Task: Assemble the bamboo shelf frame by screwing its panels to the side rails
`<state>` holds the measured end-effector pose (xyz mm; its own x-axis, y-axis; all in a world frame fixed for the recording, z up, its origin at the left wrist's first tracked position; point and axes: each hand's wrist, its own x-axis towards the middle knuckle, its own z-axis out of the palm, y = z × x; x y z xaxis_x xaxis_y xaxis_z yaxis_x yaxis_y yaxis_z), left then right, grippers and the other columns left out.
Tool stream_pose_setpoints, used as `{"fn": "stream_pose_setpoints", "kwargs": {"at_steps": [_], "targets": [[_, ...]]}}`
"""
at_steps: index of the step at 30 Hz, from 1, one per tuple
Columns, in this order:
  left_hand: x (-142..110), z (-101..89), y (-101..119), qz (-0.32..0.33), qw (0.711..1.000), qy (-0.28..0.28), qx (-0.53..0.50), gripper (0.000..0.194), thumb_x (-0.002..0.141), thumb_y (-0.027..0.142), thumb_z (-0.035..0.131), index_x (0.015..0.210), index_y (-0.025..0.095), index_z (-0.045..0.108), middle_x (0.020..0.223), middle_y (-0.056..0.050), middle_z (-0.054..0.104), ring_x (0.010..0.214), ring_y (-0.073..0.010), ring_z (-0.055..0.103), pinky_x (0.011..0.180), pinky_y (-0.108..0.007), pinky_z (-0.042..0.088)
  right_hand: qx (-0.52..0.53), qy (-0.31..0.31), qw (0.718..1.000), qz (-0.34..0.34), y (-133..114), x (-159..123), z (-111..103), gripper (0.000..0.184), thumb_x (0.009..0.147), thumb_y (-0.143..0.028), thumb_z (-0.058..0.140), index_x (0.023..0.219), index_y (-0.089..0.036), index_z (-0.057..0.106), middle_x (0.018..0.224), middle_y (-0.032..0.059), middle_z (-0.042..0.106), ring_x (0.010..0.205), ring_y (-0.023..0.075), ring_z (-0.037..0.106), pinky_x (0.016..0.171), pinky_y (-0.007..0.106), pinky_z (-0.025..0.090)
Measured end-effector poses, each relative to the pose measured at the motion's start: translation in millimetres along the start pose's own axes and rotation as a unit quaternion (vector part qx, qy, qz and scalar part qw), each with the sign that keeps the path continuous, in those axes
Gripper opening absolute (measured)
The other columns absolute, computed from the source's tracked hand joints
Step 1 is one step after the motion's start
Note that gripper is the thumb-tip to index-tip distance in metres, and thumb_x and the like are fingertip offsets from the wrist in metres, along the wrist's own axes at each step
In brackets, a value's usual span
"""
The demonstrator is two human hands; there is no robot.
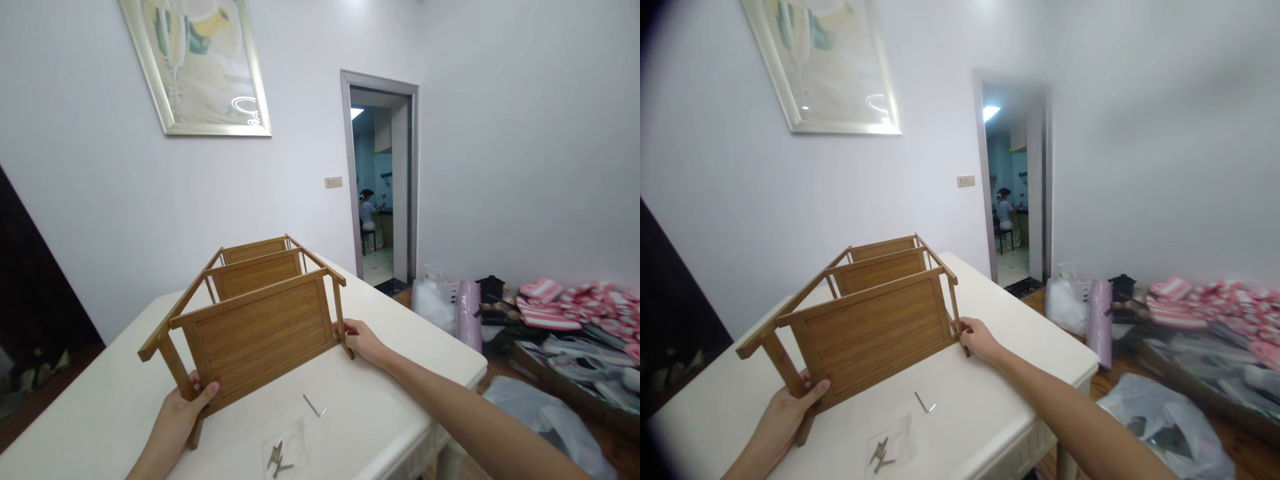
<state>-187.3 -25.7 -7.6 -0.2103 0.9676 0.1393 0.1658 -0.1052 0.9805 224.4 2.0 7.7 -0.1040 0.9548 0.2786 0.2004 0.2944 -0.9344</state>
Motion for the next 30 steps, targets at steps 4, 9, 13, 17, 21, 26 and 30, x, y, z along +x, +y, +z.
{"fn": "stream_pose_setpoints", "kwargs": {"at_steps": [4,9,13,17,21,26,30], "targets": [[2,-0.9,-1,-0.012,1.000,-0.019,-0.021,0.049,0.058,0.044,0.081,0.096,0.018,0.064,0.093,-0.004,0.072,0.096,-0.0273,0.066,0.083,-0.033,0.056,0.017,-0.057,0.998,0.012,-6,-1,-6,0.028,0.062,-0.016,0.057,0.089,-0.016,0.067,0.079,0.0024,0.063,0.074,0.0168,0.056,0.067,0.027,0.044],[5,-3.8,-5,-0.019,0.998,-0.033,-0.041,0.049,0.057,0.040,0.082,0.097,0.017,0.065,0.092,-0.005,0.072,0.093,-0.0268,0.067,0.081,-0.033,0.057,0.037,-0.095,0.995,0.023,-9,0,-10,0.024,0.067,-0.025,0.066,0.089,-0.015,0.066,0.085,0.0038,0.063,0.077,0.0165,0.055,0.071,0.028,0.043],[4,-5.5,-3,-0.026,0.997,-0.056,-0.052,0.049,0.058,0.040,0.082,0.097,0.017,0.065,0.086,-0.004,0.072,0.089,-0.0258,0.067,0.080,-0.033,0.057,0.038,-0.097,0.994,0.041,-8,4,-9,0.031,0.068,-0.034,0.071,0.093,-0.016,0.066,0.080,0.0026,0.062,0.076,0.0164,0.055,0.072,0.029,0.043],[3,-5.3,0,-0.027,0.995,-0.075,-0.066,0.048,0.060,0.041,0.081,0.098,0.016,0.064,0.090,-0.006,0.072,0.091,-0.0261,0.067,0.083,-0.035,0.056,0.034,-0.121,0.990,0.064,-9,13,-7,0.036,0.066,-0.044,0.074,0.086,-0.014,0.068,0.075,0.0038,0.064,0.074,0.0180,0.058,0.071,0.031,0.045],[0,-3.5,4,-0.028,0.995,-0.068,-0.069,0.052,0.056,0.042,0.083,0.097,0.015,0.066,0.094,-0.008,0.072,0.093,-0.0282,0.067,0.084,-0.036,0.055,0.035,-0.155,0.984,0.084,-9,21,-6,0.032,0.057,-0.040,0.080,0.070,-0.014,0.067,0.068,0.0025,0.064,0.068,0.0172,0.059,0.067,0.029,0.047],[-4,-2.1,12,-0.030,0.995,-0.074,-0.067,0.054,0.055,0.043,0.083,0.098,0.016,0.066,0.098,-0.010,0.072,0.096,-0.0295,0.066,0.088,-0.040,0.054,0.049,-0.154,0.982,0.100,-4,23,-8,0.027,0.054,-0.033,0.082,0.066,-0.015,0.066,0.064,0.0001,0.064,0.064,0.0152,0.058,0.065,0.027,0.047],[-8,0.1,20,-0.038,0.994,-0.080,-0.068,0.058,0.053,0.047,0.083,0.098,0.015,0.065,0.103,-0.011,0.072,0.100,-0.0310,0.065,0.087,-0.040,0.054,0.074,-0.155,0.980,0.105,-6,23,-10,0.027,0.053,-0.032,0.084,0.059,-0.015,0.064,0.059,-0.0004,0.062,0.059,0.0144,0.058,0.064,0.027,0.048]]}}
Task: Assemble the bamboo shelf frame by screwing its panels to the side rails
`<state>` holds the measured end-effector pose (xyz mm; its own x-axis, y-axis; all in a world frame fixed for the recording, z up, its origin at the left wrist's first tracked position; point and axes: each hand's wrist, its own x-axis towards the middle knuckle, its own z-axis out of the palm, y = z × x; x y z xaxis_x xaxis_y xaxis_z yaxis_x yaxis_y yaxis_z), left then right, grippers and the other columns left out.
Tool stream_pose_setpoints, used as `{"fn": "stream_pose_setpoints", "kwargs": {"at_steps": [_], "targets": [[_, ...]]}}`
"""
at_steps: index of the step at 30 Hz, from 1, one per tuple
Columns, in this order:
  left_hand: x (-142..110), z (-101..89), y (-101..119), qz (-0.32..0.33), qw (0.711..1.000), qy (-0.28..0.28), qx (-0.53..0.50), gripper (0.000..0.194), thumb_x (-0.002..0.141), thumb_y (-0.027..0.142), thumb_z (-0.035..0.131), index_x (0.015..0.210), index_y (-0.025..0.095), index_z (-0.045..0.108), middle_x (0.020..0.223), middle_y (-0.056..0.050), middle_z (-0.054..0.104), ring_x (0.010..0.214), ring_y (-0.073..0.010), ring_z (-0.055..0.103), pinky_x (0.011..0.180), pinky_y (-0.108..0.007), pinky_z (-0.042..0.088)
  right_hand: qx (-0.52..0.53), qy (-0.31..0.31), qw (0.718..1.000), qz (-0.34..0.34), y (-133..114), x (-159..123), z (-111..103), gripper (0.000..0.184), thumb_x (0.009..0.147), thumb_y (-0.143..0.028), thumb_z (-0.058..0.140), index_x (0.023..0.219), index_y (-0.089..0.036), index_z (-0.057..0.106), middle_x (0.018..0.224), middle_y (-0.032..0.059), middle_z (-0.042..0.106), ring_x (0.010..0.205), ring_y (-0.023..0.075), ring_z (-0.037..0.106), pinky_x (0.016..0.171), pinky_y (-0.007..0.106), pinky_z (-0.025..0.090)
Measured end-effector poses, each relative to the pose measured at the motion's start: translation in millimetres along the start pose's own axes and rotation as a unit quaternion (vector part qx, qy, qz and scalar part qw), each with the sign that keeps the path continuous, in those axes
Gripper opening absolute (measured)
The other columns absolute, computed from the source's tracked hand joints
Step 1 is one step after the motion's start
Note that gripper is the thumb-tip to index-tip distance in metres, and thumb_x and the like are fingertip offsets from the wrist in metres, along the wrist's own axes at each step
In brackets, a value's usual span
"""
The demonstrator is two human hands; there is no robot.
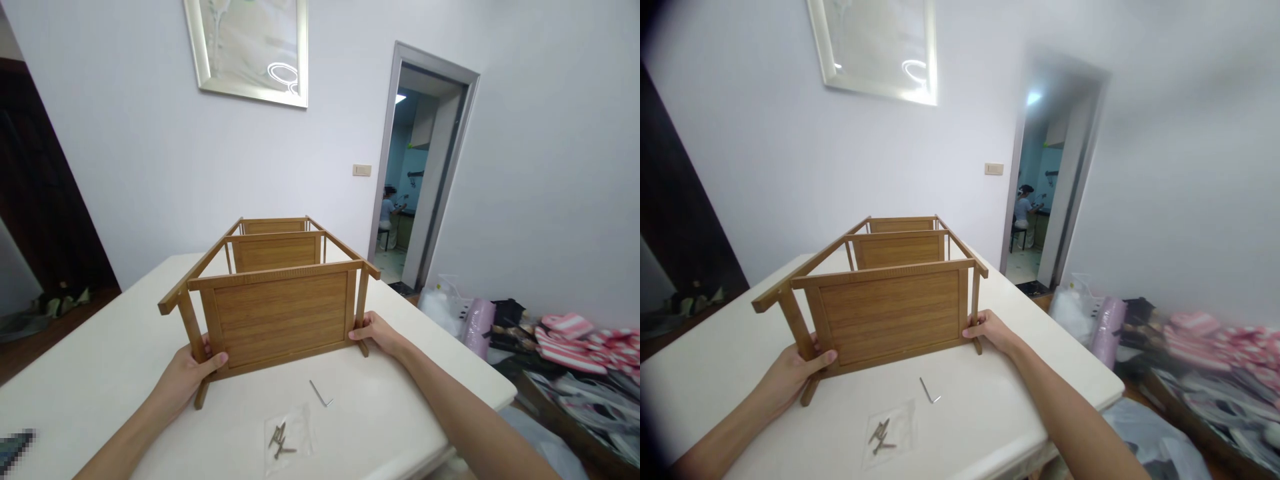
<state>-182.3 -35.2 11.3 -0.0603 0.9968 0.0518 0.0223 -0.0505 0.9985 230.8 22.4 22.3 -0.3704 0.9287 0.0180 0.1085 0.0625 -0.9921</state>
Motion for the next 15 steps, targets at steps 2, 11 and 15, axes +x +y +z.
{"fn": "stream_pose_setpoints", "kwargs": {"at_steps": [2,11,15], "targets": [[-2,1.9,3,-0.003,1.000,-0.003,0.001,0.059,0.051,0.048,0.083,0.097,0.015,0.065,0.104,-0.012,0.072,0.100,-0.0314,0.065,0.085,-0.039,0.055,0.013,-0.008,1.000,-0.003,-2,-1,0,0.030,0.053,-0.036,0.084,0.062,-0.014,0.067,0.064,0.0021,0.066,0.063,0.0170,0.061,0.069,0.031,0.050],[3,-4.1,-7,-0.003,1.000,-0.008,-0.015,0.062,0.057,0.039,0.083,0.109,0.015,0.062,0.111,-0.013,0.069,0.102,-0.0310,0.064,0.088,-0.042,0.054,0.046,-0.010,0.999,-0.027,-8,-4,-2,0.045,0.060,-0.050,0.079,0.083,-0.013,0.072,0.084,0.0097,0.072,0.085,0.0243,0.066,0.091,0.040,0.047],[1,0.4,-4,0.010,1.000,0.003,-0.017,0.057,0.055,0.039,0.084,0.101,0.013,0.064,0.105,-0.012,0.071,0.101,-0.0305,0.065,0.092,-0.042,0.052,0.021,-0.020,0.999,-0.025,-12,-6,1,0.047,0.055,-0.046,0.083,0.088,-0.014,0.072,0.088,0.0090,0.072,0.086,0.0249,0.066,0.087,0.038,0.050]]}}
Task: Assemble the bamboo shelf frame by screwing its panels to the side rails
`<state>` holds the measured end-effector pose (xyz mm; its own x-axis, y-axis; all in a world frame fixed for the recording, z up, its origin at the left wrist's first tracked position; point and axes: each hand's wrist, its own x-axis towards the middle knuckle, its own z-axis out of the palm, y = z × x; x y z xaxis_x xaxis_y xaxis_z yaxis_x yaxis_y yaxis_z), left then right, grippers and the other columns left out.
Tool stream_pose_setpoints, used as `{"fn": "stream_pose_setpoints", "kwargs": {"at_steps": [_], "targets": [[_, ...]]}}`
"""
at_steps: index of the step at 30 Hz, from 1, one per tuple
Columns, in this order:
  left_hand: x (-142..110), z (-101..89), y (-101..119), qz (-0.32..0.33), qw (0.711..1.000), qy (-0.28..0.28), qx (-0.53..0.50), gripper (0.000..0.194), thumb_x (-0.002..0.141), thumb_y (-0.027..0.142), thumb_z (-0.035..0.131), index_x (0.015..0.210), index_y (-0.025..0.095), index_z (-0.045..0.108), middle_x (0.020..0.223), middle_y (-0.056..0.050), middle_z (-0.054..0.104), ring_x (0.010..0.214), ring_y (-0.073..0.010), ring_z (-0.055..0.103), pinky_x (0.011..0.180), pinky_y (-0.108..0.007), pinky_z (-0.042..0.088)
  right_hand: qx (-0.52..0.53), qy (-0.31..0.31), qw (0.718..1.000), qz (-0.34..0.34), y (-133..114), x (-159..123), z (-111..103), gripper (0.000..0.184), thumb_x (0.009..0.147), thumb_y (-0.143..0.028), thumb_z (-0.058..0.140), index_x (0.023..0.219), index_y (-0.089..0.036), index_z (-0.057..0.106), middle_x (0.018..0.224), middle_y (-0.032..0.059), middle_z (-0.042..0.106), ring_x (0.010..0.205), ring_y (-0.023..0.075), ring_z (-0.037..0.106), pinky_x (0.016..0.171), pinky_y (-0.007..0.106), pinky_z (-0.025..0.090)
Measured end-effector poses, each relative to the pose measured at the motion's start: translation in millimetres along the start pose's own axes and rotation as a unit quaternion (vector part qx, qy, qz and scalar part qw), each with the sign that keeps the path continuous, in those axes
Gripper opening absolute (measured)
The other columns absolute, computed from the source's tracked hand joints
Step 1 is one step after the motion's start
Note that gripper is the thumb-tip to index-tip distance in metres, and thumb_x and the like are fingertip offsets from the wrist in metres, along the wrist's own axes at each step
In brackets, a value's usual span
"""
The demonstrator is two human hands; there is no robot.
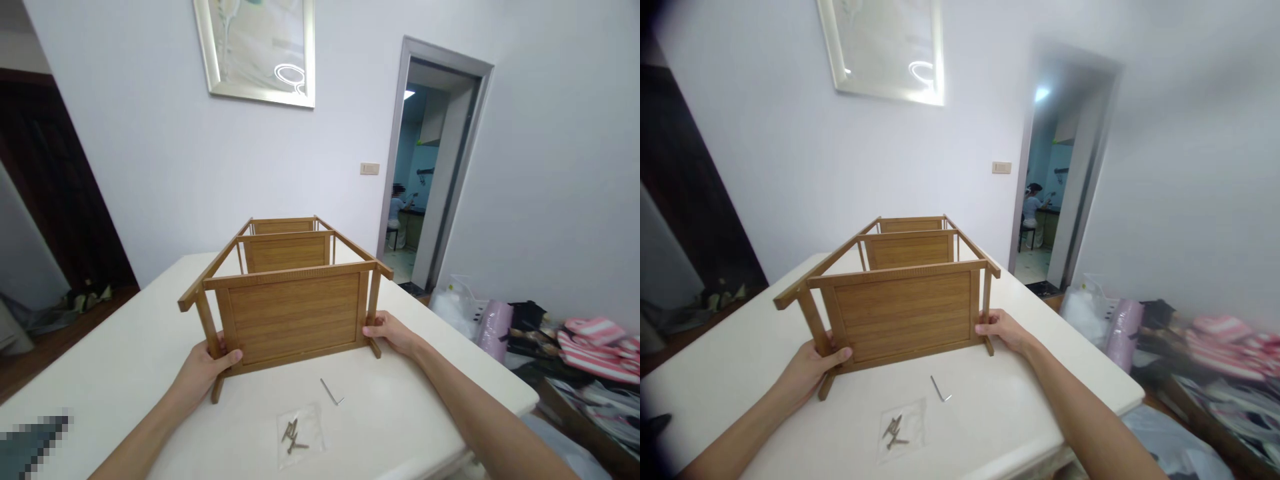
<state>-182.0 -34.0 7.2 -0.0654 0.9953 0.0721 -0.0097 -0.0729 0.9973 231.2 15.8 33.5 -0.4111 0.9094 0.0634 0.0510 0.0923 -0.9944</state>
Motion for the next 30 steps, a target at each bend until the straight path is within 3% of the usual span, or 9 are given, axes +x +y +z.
{"fn": "stream_pose_setpoints", "kwargs": {"at_steps": [5,11,18,25,30], "targets": [[-4,8.6,12,0.006,1.000,0.003,0.005,0.053,0.050,0.043,0.085,0.090,0.012,0.067,0.096,-0.011,0.073,0.095,-0.0304,0.066,0.085,-0.038,0.054,-0.052,-0.014,0.998,0.033,-2,1,5,0.044,0.052,-0.046,0.083,0.081,-0.013,0.073,0.079,0.0083,0.073,0.076,0.0247,0.068,0.075,0.035,0.054],[-4,8.7,17,0.003,1.000,-0.009,0.012,0.049,0.052,0.038,0.085,0.091,0.013,0.068,0.096,-0.011,0.073,0.094,-0.0303,0.067,0.085,-0.038,0.054,-0.049,-0.016,0.998,0.040,-6,3,8,0.044,0.053,-0.042,0.083,0.085,-0.014,0.074,0.087,0.0090,0.073,0.081,0.0253,0.068,0.078,0.035,0.054],[-3,11.4,13,0.005,0.999,0.007,0.034,0.046,0.052,0.033,0.084,0.092,0.013,0.070,0.091,-0.010,0.074,0.088,-0.0298,0.068,0.078,-0.037,0.054,-0.098,0.002,0.994,0.043,-6,3,8,0.046,0.050,-0.046,0.083,0.082,-0.014,0.074,0.081,0.0100,0.073,0.079,0.0276,0.068,0.076,0.036,0.055],[-1,13.6,0,0.008,0.998,0.062,-0.025,0.050,0.051,0.039,0.086,0.088,0.011,0.068,0.085,-0.010,0.073,0.084,-0.0277,0.068,0.077,-0.037,0.055,-0.118,0.021,0.992,0.037,1,6,4,0.042,0.049,-0.046,0.082,0.074,-0.014,0.073,0.077,0.0090,0.073,0.073,0.0254,0.067,0.070,0.033,0.054],[-2,13.4,1,0.006,0.998,0.046,-0.052,0.047,0.056,0.043,0.083,0.088,0.012,0.069,0.088,-0.010,0.073,0.085,-0.0272,0.068,0.080,-0.038,0.054,-0.109,0.021,0.993,0.033,0,6,4,0.041,0.049,-0.045,0.082,0.072,-0.013,0.072,0.075,0.0089,0.072,0.071,0.0243,0.067,0.069,0.032,0.054]]}}
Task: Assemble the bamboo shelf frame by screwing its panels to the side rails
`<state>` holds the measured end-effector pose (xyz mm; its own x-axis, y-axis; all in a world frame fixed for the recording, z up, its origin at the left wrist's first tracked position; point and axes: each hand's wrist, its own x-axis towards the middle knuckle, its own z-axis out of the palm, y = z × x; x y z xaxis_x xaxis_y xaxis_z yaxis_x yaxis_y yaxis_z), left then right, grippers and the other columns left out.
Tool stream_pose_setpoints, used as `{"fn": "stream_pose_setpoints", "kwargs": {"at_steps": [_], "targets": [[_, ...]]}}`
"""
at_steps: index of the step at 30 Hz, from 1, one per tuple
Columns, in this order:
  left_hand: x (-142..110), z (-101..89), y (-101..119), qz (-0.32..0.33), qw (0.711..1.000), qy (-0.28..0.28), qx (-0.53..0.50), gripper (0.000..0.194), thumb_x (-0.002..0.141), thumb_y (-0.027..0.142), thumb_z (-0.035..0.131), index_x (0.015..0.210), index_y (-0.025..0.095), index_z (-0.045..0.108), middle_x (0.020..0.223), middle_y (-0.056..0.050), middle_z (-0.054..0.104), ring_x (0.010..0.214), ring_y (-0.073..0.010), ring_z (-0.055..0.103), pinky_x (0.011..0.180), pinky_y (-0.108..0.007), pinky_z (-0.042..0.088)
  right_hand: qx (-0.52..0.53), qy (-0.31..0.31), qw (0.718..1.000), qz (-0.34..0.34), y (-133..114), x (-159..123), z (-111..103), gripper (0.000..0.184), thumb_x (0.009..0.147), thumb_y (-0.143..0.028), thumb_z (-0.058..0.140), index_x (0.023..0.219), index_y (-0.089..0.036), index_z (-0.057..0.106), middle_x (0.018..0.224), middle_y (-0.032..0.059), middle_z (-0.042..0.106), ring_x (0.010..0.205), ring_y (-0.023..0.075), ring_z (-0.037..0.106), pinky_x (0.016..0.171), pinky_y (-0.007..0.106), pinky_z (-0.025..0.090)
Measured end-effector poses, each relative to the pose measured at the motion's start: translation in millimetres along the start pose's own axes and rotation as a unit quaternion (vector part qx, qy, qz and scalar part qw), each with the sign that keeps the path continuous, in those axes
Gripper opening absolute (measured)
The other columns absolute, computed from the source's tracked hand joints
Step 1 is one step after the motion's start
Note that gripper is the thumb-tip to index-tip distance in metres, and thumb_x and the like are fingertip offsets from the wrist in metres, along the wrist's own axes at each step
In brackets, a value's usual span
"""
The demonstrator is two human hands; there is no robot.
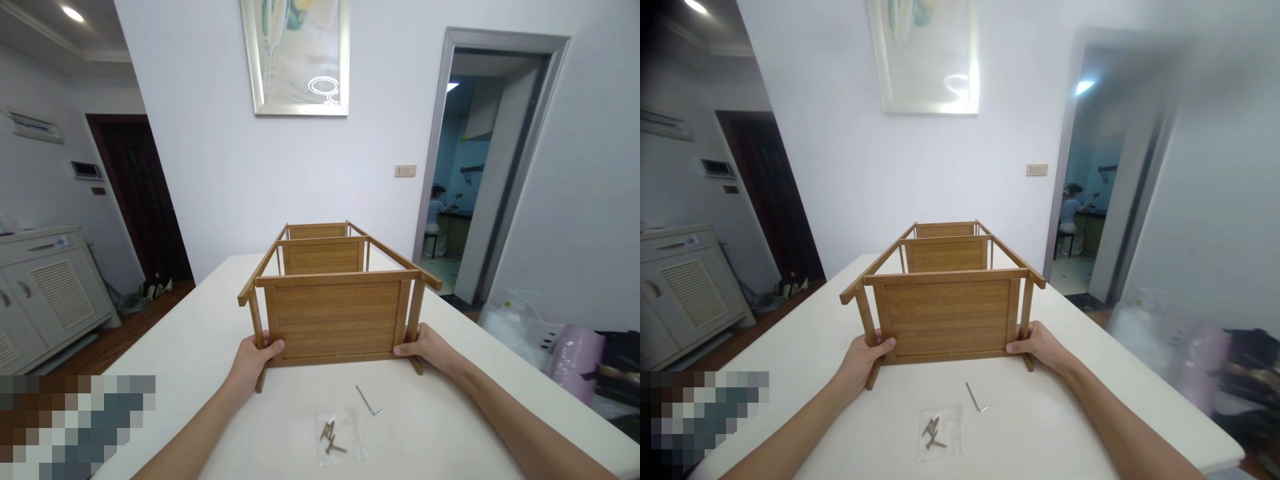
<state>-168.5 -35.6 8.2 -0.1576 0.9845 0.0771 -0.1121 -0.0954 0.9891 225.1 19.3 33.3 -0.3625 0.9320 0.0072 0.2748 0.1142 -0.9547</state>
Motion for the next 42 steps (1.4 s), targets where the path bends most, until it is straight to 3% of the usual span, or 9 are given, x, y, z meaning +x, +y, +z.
{"fn": "stream_pose_setpoints", "kwargs": {"at_steps": [12,24,29,34,42], "targets": [[-5,2.7,20,0.009,0.995,-0.101,0.015,0.046,0.058,0.042,0.082,0.092,0.014,0.069,0.098,-0.012,0.072,0.096,-0.0315,0.066,0.085,-0.040,0.053,0.004,0.001,1.000,0.005,-2,1,-1,0.048,0.047,-0.046,0.083,0.081,-0.012,0.075,0.080,0.0133,0.073,0.077,0.0307,0.068,0.074,0.038,0.055],[-4,-5.5,22,-0.010,0.984,-0.179,-0.001,0.069,0.047,0.038,0.088,0.107,0.012,0.067,0.098,-0.013,0.072,0.099,-0.0338,0.064,0.090,-0.045,0.050,0.017,-0.020,1.000,-0.007,-1,1,-2,0.053,0.049,-0.048,0.083,0.085,-0.010,0.074,0.083,0.0136,0.073,0.077,0.0291,0.068,0.074,0.037,0.055],[-4,-8.6,19,-0.015,0.984,-0.180,0.003,0.065,0.051,0.033,0.087,0.110,0.012,0.066,0.100,-0.012,0.072,0.100,-0.0326,0.064,0.090,-0.043,0.051,0.018,-0.018,1.000,-0.007,-3,-2,1,0.054,0.049,-0.047,0.084,0.087,-0.010,0.073,0.084,0.0122,0.073,0.078,0.0266,0.067,0.072,0.034,0.055],[-2,-8.3,16,-0.022,0.989,-0.146,0.015,0.061,0.052,0.033,0.086,0.107,0.013,0.066,0.102,-0.012,0.072,0.099,-0.0317,0.065,0.088,-0.041,0.052,0.023,-0.016,1.000,-0.010,-4,-3,2,0.049,0.051,-0.046,0.084,0.083,-0.011,0.072,0.081,0.0100,0.072,0.075,0.0238,0.066,0.071,0.032,0.054],[0,-9.4,11,-0.022,0.990,-0.137,0.010,0.057,0.056,0.030,0.084,0.107,0.013,0.065,0.106,-0.012,0.071,0.104,-0.0325,0.064,0.092,-0.043,0.051,0.017,-0.004,1.000,-0.005,1,-2,2,0.046,0.051,-0.046,0.083,0.076,-0.010,0.071,0.073,0.0078,0.070,0.066,0.0198,0.064,0.058,0.027,0.051]]}}
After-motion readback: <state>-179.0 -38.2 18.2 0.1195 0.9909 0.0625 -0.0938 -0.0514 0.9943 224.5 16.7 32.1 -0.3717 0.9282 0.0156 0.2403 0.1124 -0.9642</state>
